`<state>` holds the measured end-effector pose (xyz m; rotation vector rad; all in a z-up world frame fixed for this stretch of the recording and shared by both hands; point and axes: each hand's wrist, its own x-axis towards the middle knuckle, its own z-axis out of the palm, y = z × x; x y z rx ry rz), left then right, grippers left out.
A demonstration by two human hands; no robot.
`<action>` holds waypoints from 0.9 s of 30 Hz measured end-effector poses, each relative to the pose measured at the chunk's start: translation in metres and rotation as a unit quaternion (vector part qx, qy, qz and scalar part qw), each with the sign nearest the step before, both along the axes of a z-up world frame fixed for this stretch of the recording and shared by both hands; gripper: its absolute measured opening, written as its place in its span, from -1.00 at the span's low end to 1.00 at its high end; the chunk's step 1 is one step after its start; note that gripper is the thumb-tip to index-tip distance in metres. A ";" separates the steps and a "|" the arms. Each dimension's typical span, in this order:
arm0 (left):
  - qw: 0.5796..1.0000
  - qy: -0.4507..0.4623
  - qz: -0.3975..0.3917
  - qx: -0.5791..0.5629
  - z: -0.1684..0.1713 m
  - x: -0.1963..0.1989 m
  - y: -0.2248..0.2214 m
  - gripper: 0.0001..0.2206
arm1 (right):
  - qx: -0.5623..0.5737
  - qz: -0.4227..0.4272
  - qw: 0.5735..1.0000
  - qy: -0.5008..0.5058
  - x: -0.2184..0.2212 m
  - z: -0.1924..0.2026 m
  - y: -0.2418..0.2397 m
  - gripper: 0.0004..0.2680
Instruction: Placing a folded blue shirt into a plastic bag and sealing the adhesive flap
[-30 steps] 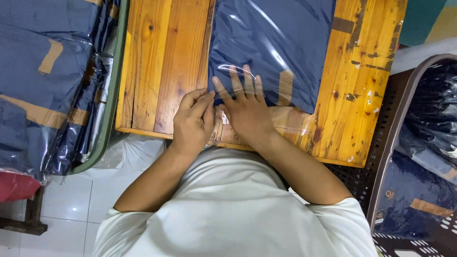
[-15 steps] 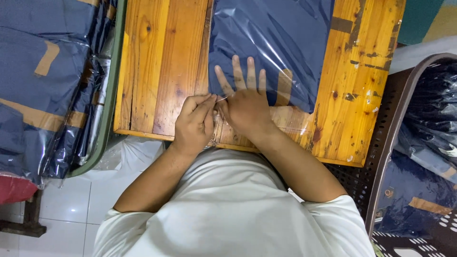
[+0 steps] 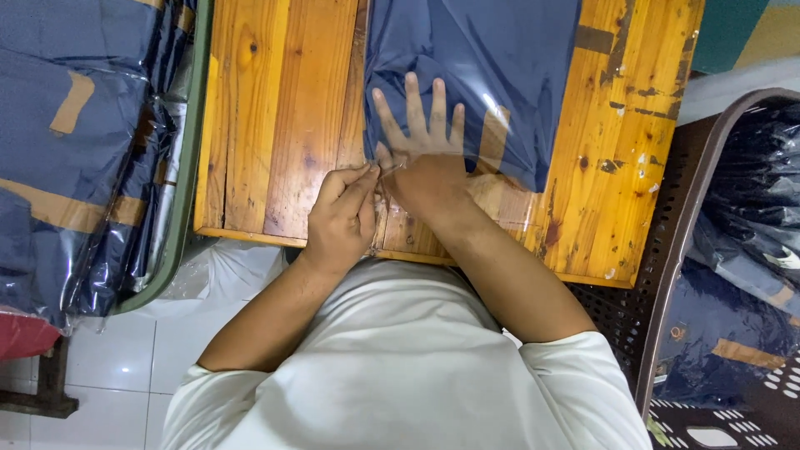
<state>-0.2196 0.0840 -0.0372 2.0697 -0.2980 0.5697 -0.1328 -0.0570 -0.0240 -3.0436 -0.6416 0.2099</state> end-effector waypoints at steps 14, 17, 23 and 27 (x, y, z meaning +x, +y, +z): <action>0.991 0.009 0.081 0.105 0.007 0.009 0.010 -0.86 | 0.053 -0.005 0.992 0.118 -0.025 0.022 -0.017 -0.43; 0.974 0.036 0.095 0.201 0.002 0.015 0.012 -0.74 | 0.040 0.005 0.997 0.061 -0.054 0.010 -0.045 -0.43; 0.961 0.059 0.039 0.268 0.031 0.028 -0.033 -0.66 | 0.098 -0.097 0.990 -0.002 -0.087 0.004 -0.091 -0.44; 0.955 0.016 -0.010 0.294 0.055 0.042 -0.059 -0.67 | 0.117 -0.129 0.985 -0.007 -0.096 -0.001 -0.105 -0.44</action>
